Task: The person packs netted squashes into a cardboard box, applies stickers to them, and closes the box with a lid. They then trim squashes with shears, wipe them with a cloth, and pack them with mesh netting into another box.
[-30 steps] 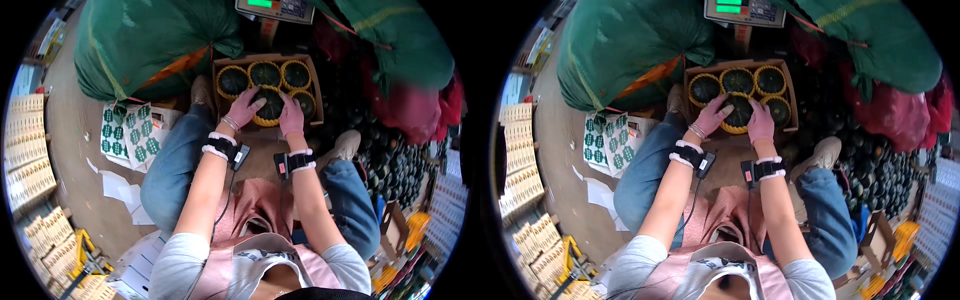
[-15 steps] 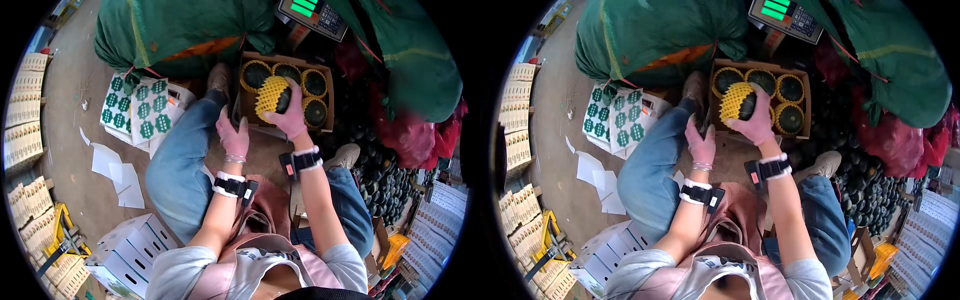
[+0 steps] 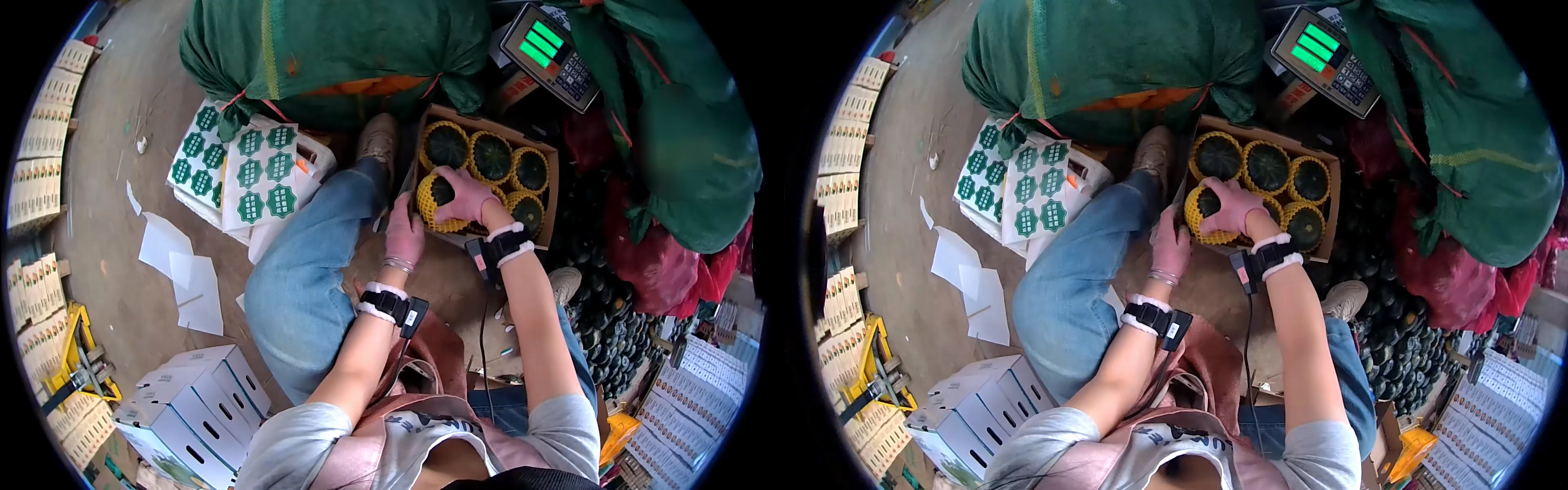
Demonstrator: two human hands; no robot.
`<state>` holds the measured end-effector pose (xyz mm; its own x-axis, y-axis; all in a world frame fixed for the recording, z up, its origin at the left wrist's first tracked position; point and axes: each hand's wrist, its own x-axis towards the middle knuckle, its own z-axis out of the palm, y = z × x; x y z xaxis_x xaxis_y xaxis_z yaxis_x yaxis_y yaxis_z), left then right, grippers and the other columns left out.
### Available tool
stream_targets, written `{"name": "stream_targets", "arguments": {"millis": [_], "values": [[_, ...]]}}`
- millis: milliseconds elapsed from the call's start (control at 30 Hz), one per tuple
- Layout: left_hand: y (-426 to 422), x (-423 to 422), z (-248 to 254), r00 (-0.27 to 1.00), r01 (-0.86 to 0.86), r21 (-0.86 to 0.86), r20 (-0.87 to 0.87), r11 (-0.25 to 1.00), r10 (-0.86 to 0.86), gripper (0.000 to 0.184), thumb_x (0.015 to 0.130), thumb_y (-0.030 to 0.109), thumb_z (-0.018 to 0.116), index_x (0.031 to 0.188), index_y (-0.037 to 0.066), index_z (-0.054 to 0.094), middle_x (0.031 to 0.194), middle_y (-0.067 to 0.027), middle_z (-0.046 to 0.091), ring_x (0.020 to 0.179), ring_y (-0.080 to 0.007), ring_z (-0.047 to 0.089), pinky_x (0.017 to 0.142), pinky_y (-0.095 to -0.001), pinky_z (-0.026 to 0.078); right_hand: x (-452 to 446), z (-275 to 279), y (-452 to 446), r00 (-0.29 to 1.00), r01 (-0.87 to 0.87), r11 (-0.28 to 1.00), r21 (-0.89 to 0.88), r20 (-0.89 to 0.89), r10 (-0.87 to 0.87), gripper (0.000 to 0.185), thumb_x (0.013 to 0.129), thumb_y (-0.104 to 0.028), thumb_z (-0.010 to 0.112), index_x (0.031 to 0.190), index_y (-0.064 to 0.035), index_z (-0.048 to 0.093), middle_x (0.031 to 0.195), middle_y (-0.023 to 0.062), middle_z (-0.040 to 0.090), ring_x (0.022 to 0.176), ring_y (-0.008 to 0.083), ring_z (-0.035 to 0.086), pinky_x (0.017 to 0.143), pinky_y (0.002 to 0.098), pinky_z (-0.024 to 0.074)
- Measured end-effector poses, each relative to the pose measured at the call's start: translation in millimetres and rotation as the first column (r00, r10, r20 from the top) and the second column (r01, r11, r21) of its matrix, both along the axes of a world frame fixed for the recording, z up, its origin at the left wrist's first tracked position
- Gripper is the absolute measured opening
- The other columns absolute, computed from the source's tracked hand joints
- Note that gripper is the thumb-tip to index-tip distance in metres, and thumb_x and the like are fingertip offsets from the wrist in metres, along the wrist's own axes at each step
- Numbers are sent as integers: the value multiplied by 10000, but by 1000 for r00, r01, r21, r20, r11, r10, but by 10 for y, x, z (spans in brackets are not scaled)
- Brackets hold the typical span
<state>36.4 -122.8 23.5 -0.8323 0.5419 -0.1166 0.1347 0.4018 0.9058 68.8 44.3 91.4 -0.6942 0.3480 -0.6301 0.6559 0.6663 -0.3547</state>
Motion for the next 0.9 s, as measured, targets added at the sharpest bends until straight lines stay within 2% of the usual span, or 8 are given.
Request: {"name": "stream_targets", "arguments": {"millis": [233, 433, 500, 567, 633, 700, 767, 900], "values": [[5, -11, 0, 990, -15, 33, 143, 999, 10, 387, 825, 67, 506, 1189, 84, 377, 1049, -242, 577, 972, -446, 550, 830, -484, 444, -96, -154, -210, 937, 350, 926, 145, -47, -347, 894, 570, -476, 744, 1360, -312, 356, 1329, 192, 405, 1220, 376, 422, 977, 532, 342], [85, -43, 167, 951, -9, -127, 307, 992, 48, 450, 852, 171, 520, 1239, 97, 302, 1026, -296, 575, 960, -476, 550, 842, -511, 435, -89, -416, -477, 963, 251, 877, 409, -11, -270, 935, 611, -484, 740, 1405, -357, 262, 1387, 179, 251, 1236, 425, 295, 1007, 523, 254], [42, -161, 565, 971, 124, -146, 221, 982, -89, 499, 844, 210, 552, 1274, 96, 325, 1089, -274, 567, 1038, -451, 530, 879, -478, 431, -63, -485, -446, 966, 241, 883, 402, -10, -259, 961, 624, -475, 739, 1421, -357, 214, 1387, 180, 250, 1239, 422, 294, 1004, 522, 262], [-159, -439, 1097, 925, 153, -7, -350, 988, -146, 486, 822, 242, 591, 1250, 90, 418, 1133, -221, 564, 1090, -395, 515, 908, -435, 426, -42, -508, -432, 964, 251, 892, 376, -10, -267, 1000, 619, -436, 756, 1429, -341, 177, 1432, 188, 194, 1258, 430, 277, 1008, 533, 263], [-542, -903, 1713, 875, 142, -92, -455, 986, -169, 428, 798, 283, 614, 1167, 90, 513, 1139, -177, 560, 1077, -351, 520, 922, -413, 424, 23, -356, -514, 962, 273, 896, 352, -84, -260, 1010, 621, -402, 765, 1430, -336, 164, 1453, 196, 160, 1264, 440, 270, 1009, 546, 261], [-1075, -1454, 1763, 802, 129, -281, -534, 951, -267, 410, 783, 304, 619, 1119, 81, 545, 1110, -163, 558, 1042, -331, 530, 928, -417, 421, 206, -118, -690, 863, 436, 856, 277, -398, -311, 904, 651, -342, 760, 1402, -212, 274, 1407, 192, 298, 1262, 406, 311, 1027, 504, 273], [-1616, -1944, 1441, 879, 8, -592, -381, 806, -288, 542, 753, 360, 640, 1212, 110, 498, 1192, -191, 511, 1109, -346, 475, 924, -469, 405, 487, -125, -841, 655, 572, 800, 181, -688, -313, 815, 676, -311, 750, 1365, -136, 351, 1347, 183, 405, 1250, 380, 348, 1034, 472, 281], [-1931, -2049, 814, 940, -106, -932, -208, 347, -269, 838, 752, 508, 631, 1428, 264, 200, 1464, -202, 192, 1344, -351, 226, 1014, -607, 232, 988, -406, -1338, 405, 785, 617, -59, -704, -583, 662, 713, -245, 721, 1276, -35, 445, 1263, 174, 493, 1201, 342, 425, 1033, 407, 305]]}}
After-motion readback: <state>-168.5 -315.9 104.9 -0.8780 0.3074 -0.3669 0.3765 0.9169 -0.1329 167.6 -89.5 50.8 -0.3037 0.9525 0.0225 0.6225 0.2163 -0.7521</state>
